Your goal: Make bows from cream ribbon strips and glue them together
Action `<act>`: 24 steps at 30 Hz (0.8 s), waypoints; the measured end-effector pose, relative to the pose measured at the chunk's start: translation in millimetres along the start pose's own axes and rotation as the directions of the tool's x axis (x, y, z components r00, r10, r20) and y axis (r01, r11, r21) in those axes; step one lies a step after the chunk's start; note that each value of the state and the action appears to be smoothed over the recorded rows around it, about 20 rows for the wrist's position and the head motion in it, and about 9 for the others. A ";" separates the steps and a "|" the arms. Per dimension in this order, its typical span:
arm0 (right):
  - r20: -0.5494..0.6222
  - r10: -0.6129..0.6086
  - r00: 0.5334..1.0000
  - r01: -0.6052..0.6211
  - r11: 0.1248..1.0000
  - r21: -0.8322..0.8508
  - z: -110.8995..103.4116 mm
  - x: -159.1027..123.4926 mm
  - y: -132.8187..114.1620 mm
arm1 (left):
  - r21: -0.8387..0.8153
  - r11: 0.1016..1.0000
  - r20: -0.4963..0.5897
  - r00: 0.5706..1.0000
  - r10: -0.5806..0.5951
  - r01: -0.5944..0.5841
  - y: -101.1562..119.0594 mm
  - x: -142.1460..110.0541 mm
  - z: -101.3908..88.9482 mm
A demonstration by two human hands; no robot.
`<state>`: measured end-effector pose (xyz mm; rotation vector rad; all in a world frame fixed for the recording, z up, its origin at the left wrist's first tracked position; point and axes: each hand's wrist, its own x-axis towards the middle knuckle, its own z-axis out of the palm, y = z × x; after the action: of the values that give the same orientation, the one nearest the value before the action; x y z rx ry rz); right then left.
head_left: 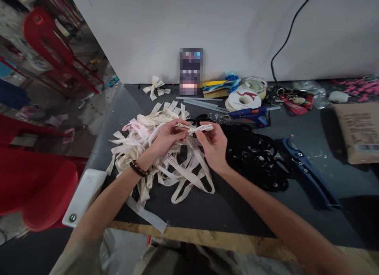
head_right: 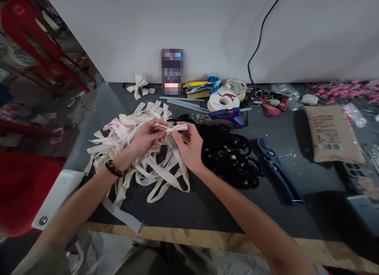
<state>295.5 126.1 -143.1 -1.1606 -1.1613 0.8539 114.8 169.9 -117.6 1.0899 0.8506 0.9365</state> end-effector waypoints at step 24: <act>0.049 0.017 0.999 -0.017 1.000 -0.006 -3.3 -0.3 5.1 | 0.265 0.950 0.084 0.986 0.147 -0.165 -3.3 -0.1 -0.8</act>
<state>298.9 126.2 -148.1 -1.1614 -1.1957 0.8971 114.7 169.4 -121.0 1.4333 0.8669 0.9288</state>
